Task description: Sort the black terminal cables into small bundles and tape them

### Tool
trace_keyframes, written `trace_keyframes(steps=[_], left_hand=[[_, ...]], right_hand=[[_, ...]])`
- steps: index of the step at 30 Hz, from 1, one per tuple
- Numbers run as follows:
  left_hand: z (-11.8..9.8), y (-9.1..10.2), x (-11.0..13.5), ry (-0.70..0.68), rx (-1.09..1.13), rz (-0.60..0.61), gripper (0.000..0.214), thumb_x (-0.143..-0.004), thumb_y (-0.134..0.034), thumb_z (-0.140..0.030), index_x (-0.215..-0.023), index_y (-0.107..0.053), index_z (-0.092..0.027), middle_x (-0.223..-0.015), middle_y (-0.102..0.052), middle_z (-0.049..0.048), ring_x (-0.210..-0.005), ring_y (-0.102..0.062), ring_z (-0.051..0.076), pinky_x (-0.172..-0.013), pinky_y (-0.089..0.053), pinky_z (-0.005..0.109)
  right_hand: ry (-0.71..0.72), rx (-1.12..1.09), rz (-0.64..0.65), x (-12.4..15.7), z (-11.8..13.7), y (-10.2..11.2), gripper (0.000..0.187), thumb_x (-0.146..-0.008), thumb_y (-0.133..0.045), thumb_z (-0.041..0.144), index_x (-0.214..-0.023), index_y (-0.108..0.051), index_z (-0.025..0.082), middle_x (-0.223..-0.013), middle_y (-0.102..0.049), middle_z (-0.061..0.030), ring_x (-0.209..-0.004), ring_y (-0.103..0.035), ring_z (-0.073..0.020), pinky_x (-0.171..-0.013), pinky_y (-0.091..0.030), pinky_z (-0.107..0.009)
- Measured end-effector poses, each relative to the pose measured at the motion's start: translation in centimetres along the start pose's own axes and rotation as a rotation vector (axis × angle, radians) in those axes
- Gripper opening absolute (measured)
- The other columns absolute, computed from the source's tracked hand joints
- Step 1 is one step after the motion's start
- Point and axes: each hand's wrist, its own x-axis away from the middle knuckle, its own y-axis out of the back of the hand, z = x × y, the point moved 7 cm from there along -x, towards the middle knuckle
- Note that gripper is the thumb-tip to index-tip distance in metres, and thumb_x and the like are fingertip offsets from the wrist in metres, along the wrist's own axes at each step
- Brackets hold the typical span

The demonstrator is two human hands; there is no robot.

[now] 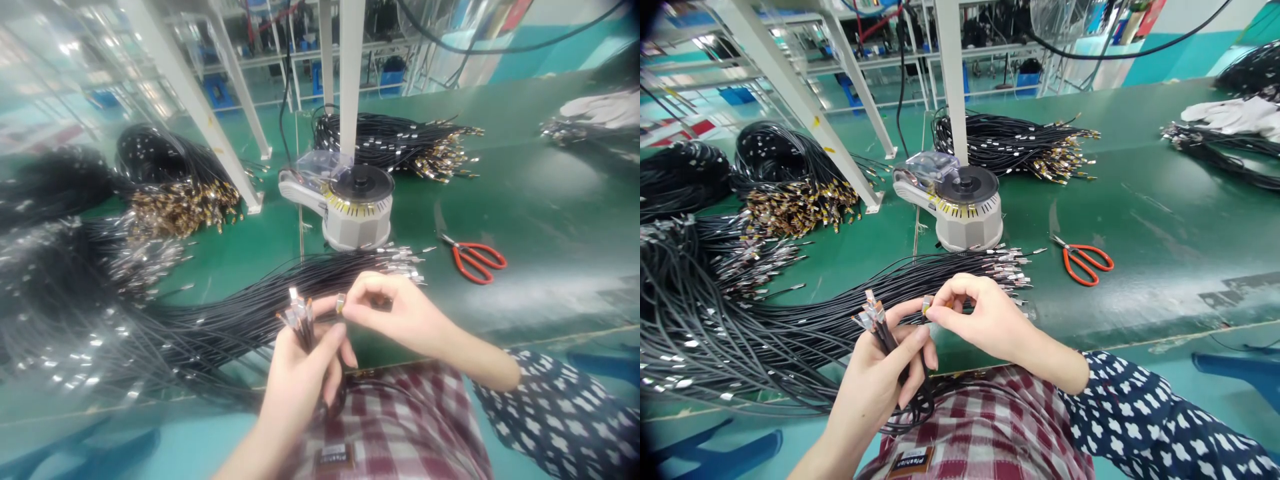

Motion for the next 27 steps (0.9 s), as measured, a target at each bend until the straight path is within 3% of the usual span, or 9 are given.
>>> trace_keyframes(steps=[6,14,18,24,27], left_hand=[[-0.06,-0.02,-0.01,0.01,-0.009,0.03,0.039,-0.085,-0.064,-0.032,-0.119,-0.055,-0.015,-0.056,-0.065,0.0,-0.026,-0.041,0.004,-0.031,-0.024,0.015],[-0.37,-0.23,0.54,-0.047,-0.025,-0.08,0.036,-0.087,-0.062,-0.031,-0.119,-0.056,-0.014,-0.056,-0.063,-0.0007,-0.026,-0.035,0.002,-0.031,-0.02,0.014],[-0.23,-0.31,0.65,-0.06,-0.032,-0.069,0.033,-0.088,-0.059,-0.03,-0.117,-0.053,-0.016,-0.057,-0.063,-0.0009,-0.027,-0.034,0.002,-0.031,-0.018,0.014],[-0.25,-0.18,0.53,-0.044,0.011,-0.041,0.018,-0.088,-0.06,-0.029,-0.093,-0.047,-0.019,-0.057,-0.066,0.0001,-0.027,-0.037,0.001,-0.033,-0.017,0.013],[-0.16,0.12,0.35,-0.035,0.027,-0.057,0.019,-0.087,-0.061,-0.03,-0.092,-0.047,-0.018,-0.059,-0.068,0.0015,-0.026,-0.036,0.001,-0.032,-0.016,0.013]], right_hand=[[-0.004,0.039,-0.02,0.01,0.15,0.07,0.011,-0.079,-0.066,0.022,-0.071,-0.066,0.015,-0.068,-0.057,0.0013,-0.064,-0.051,-0.0113,-0.061,-0.04,-0.025],[-0.067,0.062,-0.052,0.02,0.01,-0.02,0.014,-0.077,-0.067,0.025,-0.068,-0.064,0.015,-0.066,-0.058,0.0018,-0.063,-0.052,-0.0114,-0.06,-0.04,-0.025],[-0.09,0.005,-0.03,-0.06,-0.34,-0.29,0.015,-0.078,-0.066,0.026,-0.068,-0.063,0.015,-0.067,-0.06,0.0007,-0.064,-0.052,-0.0122,-0.061,-0.043,-0.025],[-0.015,0.033,-0.052,0.27,0.34,-0.04,0.013,-0.081,-0.062,0.023,-0.072,-0.067,0.015,-0.071,-0.063,-0.0008,-0.069,-0.056,-0.0132,-0.065,-0.044,-0.026],[-0.065,-0.064,-0.032,0.32,-0.28,-0.23,0.019,-0.085,-0.057,0.027,-0.075,-0.068,0.015,-0.076,-0.067,-0.0026,-0.07,-0.057,-0.0138,-0.068,-0.045,-0.027]])
